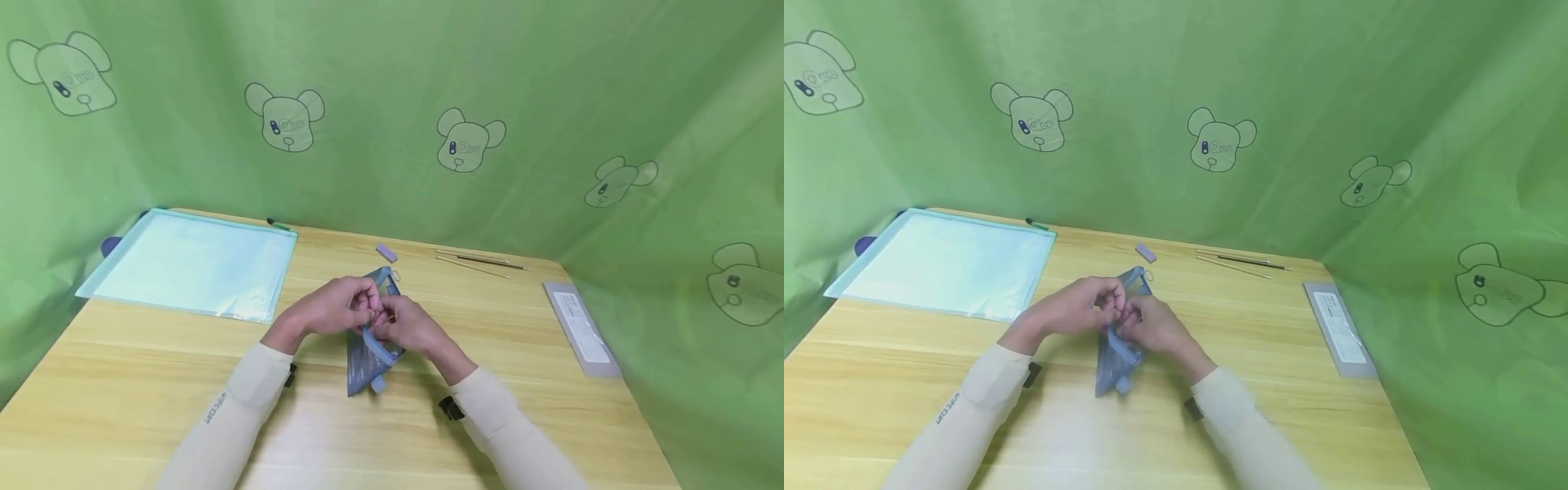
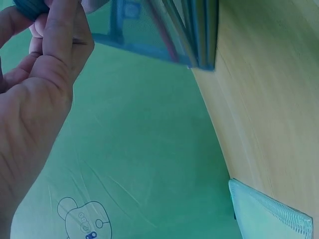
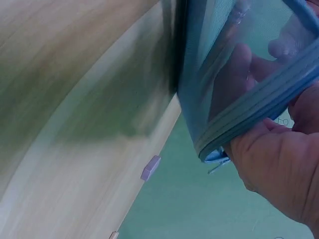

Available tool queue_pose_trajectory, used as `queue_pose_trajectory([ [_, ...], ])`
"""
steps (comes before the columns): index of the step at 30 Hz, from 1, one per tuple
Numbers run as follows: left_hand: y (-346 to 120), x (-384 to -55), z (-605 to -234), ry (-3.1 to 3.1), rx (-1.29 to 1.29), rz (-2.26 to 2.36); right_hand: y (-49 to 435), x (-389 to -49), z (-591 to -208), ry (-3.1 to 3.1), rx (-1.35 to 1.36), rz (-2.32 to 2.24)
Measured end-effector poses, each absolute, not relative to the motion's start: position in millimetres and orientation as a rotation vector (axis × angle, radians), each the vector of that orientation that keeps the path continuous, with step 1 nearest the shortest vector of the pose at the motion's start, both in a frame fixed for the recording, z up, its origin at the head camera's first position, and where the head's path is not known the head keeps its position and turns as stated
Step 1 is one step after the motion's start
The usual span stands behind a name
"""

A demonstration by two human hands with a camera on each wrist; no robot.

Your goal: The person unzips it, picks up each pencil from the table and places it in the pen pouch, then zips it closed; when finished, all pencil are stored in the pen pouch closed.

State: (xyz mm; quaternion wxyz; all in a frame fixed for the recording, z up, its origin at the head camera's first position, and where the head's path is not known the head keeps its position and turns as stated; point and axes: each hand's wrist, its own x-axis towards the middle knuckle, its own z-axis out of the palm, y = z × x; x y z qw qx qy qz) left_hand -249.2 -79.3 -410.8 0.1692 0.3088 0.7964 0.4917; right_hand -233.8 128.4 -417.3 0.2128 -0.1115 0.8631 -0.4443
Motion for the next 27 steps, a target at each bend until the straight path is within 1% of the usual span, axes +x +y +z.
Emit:
queue_pose_trajectory([
  [4,-82,-249,-409,2.262,0.857,1.394,137,-235,-412,2.435,-0.32,-1.298],
  [8,-83,-249,-406,2.269,0.842,1.379,164,-249,-412,2.593,-0.253,-1.314],
  [12,-84,-250,-406,2.277,0.854,1.36,209,-275,-426,2.828,-0.128,-1.123],
  [17,-84,-250,-408,2.274,0.867,1.34,260,-303,-446,2.908,-0.007,-0.896],
  [23,-85,-249,-409,2.275,0.876,1.35,296,-325,-458,2.915,0.019,-0.712],
  [27,-85,-248,-407,2.278,0.904,1.332,311,-336,-465,2.926,0.039,-0.592],
])
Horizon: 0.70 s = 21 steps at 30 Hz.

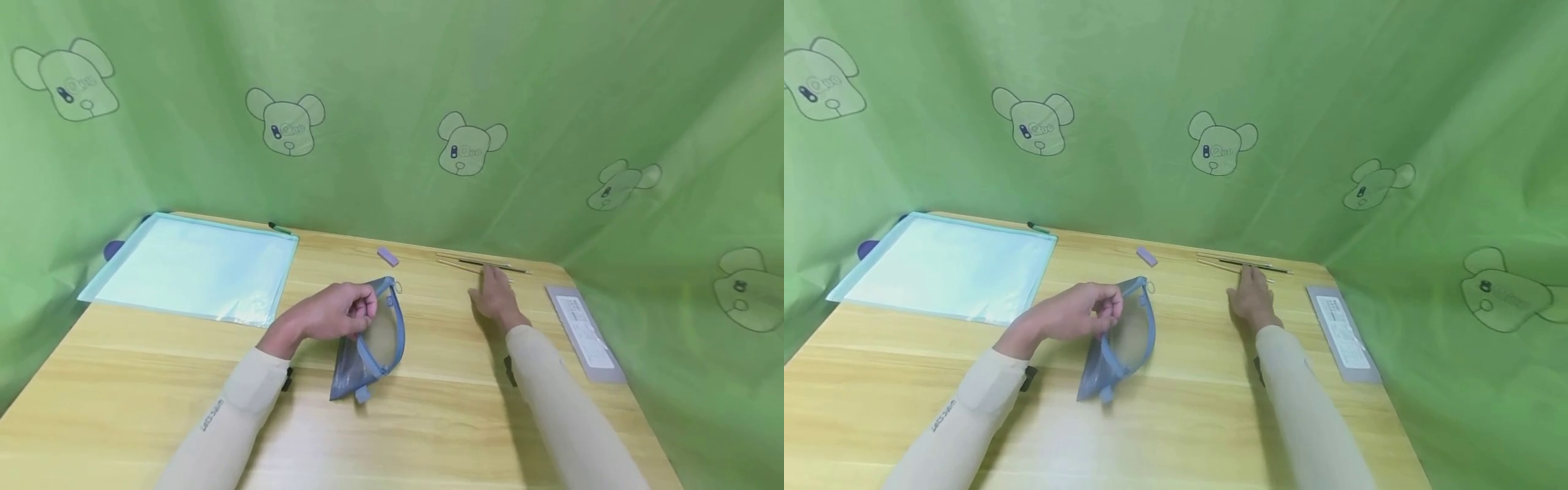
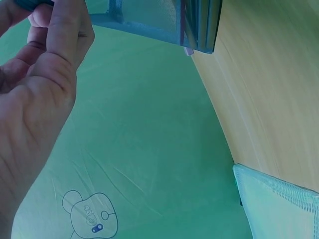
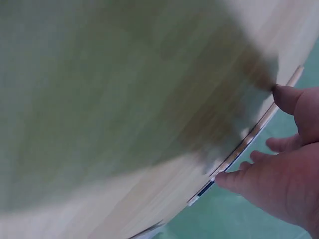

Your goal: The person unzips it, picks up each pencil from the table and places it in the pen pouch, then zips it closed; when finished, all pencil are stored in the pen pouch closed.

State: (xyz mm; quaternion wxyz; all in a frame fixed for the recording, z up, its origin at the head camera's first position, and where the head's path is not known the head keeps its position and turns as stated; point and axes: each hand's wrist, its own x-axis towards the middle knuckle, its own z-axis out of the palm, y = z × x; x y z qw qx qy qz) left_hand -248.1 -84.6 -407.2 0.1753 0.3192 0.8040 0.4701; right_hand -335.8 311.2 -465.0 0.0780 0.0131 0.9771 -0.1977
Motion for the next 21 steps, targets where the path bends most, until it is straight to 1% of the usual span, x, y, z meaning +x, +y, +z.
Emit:
queue_pose_trajectory([
  [7,-84,-247,-406,2.277,0.932,1.311,320,-338,-469,2.971,0.011,-0.454],
  [13,-84,-248,-407,2.279,0.928,1.304,316,-332,-469,2.995,-0.015,-0.398],
  [21,-84,-247,-409,2.286,0.91,1.301,290,-317,-463,2.938,-0.343,-0.526],
])
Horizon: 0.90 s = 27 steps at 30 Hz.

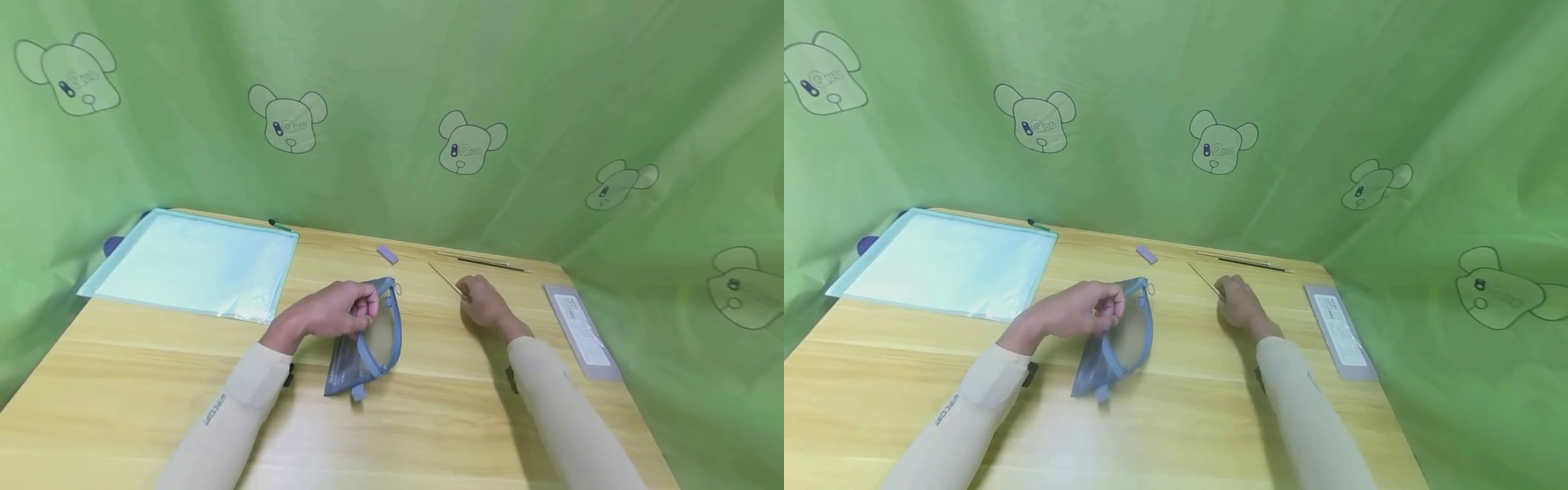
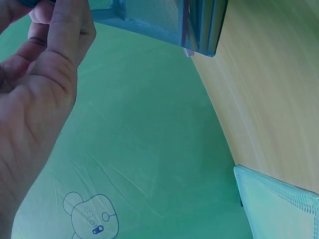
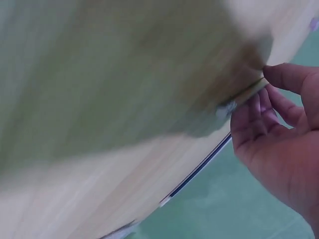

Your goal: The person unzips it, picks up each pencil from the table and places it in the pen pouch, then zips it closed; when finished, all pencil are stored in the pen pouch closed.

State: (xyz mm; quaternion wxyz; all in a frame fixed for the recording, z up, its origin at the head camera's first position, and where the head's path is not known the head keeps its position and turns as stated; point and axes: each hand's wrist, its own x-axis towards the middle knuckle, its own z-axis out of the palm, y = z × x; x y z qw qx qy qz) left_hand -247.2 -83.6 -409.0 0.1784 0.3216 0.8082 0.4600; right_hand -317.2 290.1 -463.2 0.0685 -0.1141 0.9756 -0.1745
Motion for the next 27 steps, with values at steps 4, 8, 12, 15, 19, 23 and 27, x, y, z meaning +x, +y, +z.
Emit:
queue_pose_trajectory([
  [4,-83,-248,-410,2.288,0.915,1.297,275,-307,-466,2.869,-0.353,-0.62],
  [8,-83,-249,-410,2.291,0.922,1.288,261,-298,-470,2.835,-0.339,-0.729],
  [12,-85,-249,-410,2.292,0.917,1.291,246,-289,-472,2.827,-0.324,-0.789],
  [15,-85,-248,-409,2.289,0.915,1.294,237,-280,-470,2.819,-0.297,-0.799],
  [19,-86,-248,-408,2.296,0.915,1.291,231,-272,-467,2.824,-0.265,-0.792],
  [23,-87,-248,-409,2.296,0.911,1.295,229,-264,-464,2.814,-0.206,-0.792],
  [27,-87,-249,-409,2.292,0.907,1.3,229,-259,-463,2.789,-0.139,-0.822],
])
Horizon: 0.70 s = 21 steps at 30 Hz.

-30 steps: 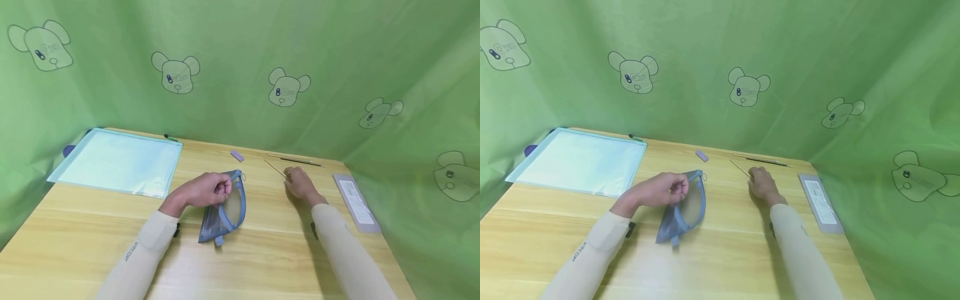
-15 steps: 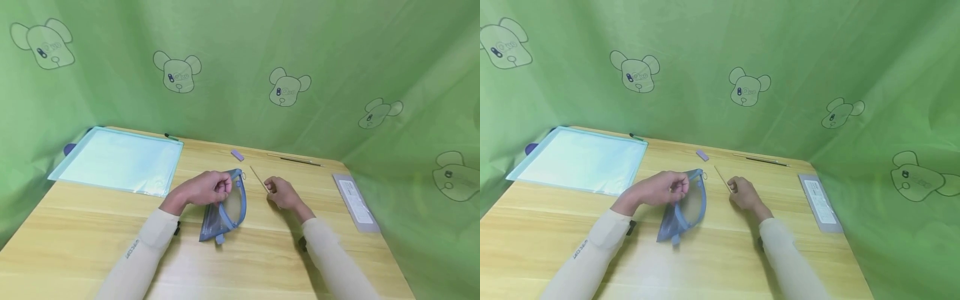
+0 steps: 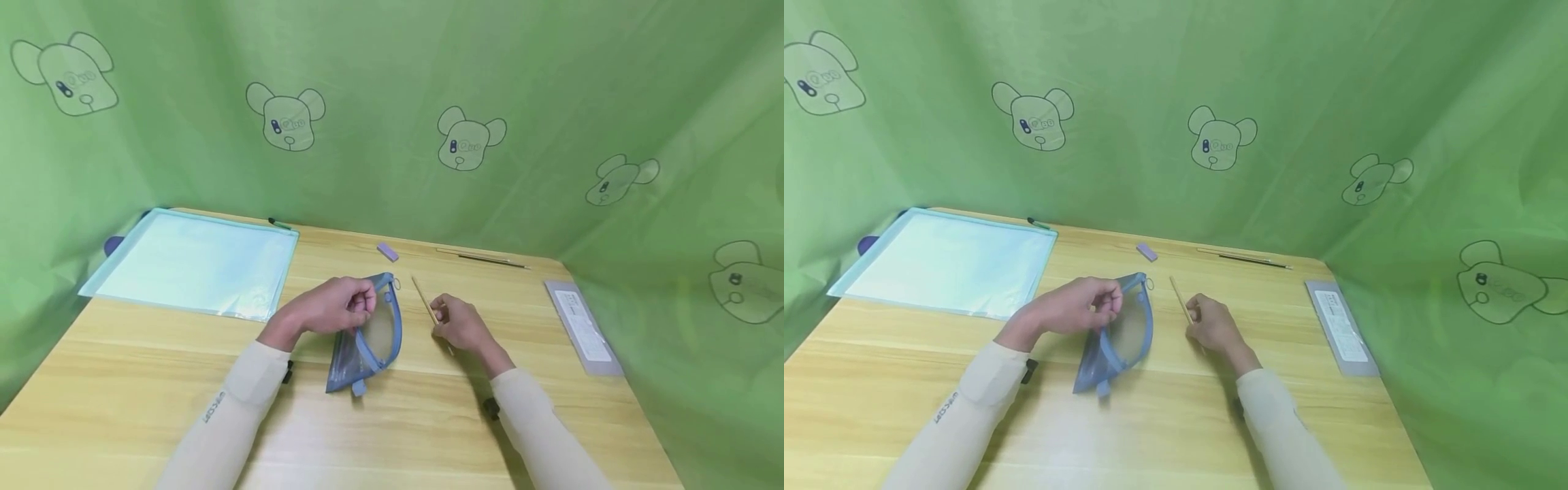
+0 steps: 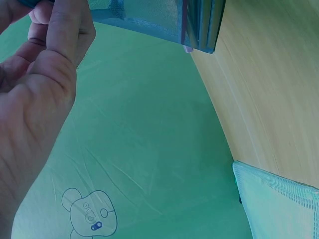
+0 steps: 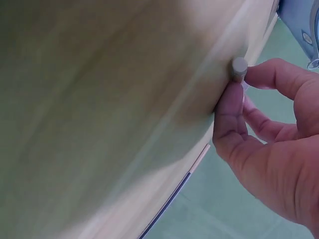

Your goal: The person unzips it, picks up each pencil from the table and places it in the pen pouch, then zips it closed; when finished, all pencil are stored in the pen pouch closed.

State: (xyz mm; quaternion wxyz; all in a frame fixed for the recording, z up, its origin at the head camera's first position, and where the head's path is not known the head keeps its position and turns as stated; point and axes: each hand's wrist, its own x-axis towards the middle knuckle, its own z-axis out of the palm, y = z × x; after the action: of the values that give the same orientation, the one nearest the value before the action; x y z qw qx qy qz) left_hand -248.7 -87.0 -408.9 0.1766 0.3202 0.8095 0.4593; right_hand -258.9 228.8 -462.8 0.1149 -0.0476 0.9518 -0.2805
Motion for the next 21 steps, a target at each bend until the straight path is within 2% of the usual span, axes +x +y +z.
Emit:
queue_pose_trajectory([
  [6,-86,-249,-409,2.292,0.904,1.3,230,-255,-459,2.749,-0.081,-0.913],
  [11,-86,-249,-410,2.289,0.916,1.302,230,-250,-451,2.551,-0.079,-1.191],
  [21,-88,-251,-410,2.289,0.893,1.317,228,-237,-397,2.081,-0.192,-1.58],
])
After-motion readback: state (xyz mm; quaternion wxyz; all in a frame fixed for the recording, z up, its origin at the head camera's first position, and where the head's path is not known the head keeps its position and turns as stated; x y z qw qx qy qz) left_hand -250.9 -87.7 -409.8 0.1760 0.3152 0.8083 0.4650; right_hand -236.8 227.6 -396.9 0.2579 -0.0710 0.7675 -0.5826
